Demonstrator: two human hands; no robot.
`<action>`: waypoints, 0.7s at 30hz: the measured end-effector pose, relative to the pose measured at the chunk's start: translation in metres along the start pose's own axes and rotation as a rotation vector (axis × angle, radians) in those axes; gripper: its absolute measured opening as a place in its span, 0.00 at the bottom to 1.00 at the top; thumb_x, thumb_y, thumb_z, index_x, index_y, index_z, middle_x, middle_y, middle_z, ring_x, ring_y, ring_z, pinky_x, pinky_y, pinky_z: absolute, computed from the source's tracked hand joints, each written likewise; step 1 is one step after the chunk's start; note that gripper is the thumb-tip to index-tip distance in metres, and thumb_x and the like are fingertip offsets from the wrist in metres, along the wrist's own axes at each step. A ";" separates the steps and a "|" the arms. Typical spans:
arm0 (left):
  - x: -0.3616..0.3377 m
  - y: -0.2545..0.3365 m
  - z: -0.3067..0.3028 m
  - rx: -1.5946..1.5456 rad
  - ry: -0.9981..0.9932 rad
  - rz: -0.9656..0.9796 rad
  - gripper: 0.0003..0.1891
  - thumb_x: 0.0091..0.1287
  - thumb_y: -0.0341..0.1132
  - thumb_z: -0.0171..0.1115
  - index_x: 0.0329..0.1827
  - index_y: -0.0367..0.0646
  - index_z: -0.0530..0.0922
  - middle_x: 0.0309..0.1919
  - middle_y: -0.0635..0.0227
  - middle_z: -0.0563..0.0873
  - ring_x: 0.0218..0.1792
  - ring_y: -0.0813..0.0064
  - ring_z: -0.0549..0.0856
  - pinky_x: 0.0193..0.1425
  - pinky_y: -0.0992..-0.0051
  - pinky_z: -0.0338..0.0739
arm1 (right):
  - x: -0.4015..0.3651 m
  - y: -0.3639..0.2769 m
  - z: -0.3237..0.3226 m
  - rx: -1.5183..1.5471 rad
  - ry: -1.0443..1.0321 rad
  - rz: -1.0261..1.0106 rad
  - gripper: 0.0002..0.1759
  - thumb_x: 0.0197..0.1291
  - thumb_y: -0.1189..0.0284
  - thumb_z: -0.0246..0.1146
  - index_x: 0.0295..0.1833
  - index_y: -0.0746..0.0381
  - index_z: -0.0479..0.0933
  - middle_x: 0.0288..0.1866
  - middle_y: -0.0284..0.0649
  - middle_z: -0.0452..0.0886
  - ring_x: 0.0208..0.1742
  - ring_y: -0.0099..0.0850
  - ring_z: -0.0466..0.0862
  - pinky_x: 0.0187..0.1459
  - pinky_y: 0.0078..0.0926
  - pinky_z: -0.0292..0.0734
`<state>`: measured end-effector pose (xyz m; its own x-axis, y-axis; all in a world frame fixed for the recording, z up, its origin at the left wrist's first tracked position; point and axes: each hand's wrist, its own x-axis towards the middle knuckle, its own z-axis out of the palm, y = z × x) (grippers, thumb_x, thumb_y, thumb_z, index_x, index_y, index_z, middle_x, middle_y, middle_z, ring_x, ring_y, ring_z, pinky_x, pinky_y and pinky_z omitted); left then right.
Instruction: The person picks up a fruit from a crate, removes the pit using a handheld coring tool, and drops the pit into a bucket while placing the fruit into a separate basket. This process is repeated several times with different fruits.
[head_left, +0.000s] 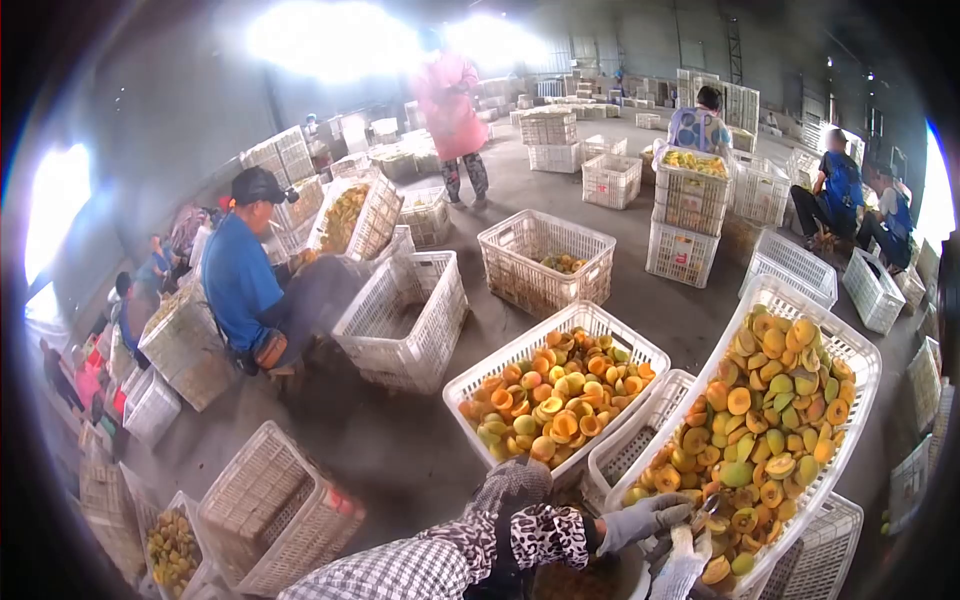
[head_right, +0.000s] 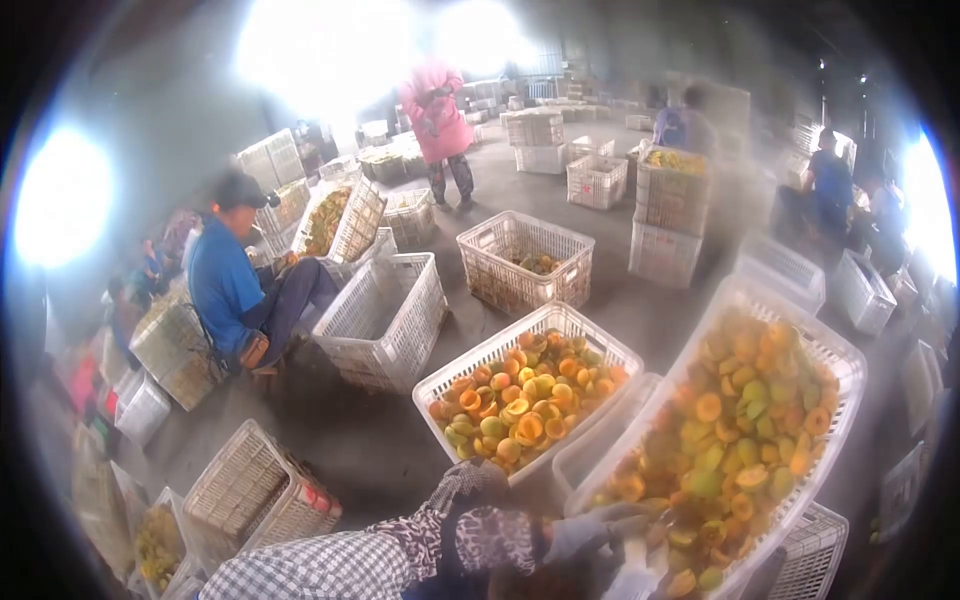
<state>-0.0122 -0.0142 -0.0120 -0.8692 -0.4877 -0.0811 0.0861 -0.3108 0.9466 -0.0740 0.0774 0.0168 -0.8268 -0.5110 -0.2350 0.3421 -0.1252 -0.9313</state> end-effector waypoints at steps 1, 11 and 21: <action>0.001 -0.008 0.000 0.075 0.039 0.093 0.27 0.74 0.51 0.52 0.68 0.42 0.65 0.37 0.70 0.83 0.29 0.83 0.81 0.25 0.82 0.75 | 0.000 -0.002 -0.002 -0.013 -0.061 0.015 0.11 0.62 0.72 0.63 0.49 0.61 0.78 0.26 0.27 0.75 0.22 0.17 0.70 0.23 0.15 0.62; 0.002 0.024 -0.027 0.014 0.094 0.109 0.26 0.64 0.32 0.53 0.67 0.39 0.66 0.58 0.53 0.74 0.55 0.54 0.78 0.60 0.60 0.76 | -0.011 -0.042 -0.001 0.072 -0.256 0.265 0.09 0.64 0.68 0.61 0.47 0.59 0.73 0.24 0.30 0.73 0.17 0.20 0.71 0.18 0.18 0.67; 0.001 0.052 -0.023 -0.711 0.115 -0.060 0.22 0.74 0.37 0.48 0.64 0.29 0.66 0.49 0.51 0.80 0.51 0.52 0.81 0.61 0.56 0.79 | 0.000 0.000 -0.026 -1.299 -0.528 -1.083 0.11 0.57 0.72 0.63 0.39 0.64 0.68 0.24 0.53 0.76 0.26 0.54 0.80 0.26 0.43 0.74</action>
<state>0.0028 -0.0495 0.0302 -0.8291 -0.5235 -0.1962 0.3697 -0.7766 0.5101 -0.0853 0.0998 0.0099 -0.1131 -0.8909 0.4398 -0.9668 -0.0033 -0.2554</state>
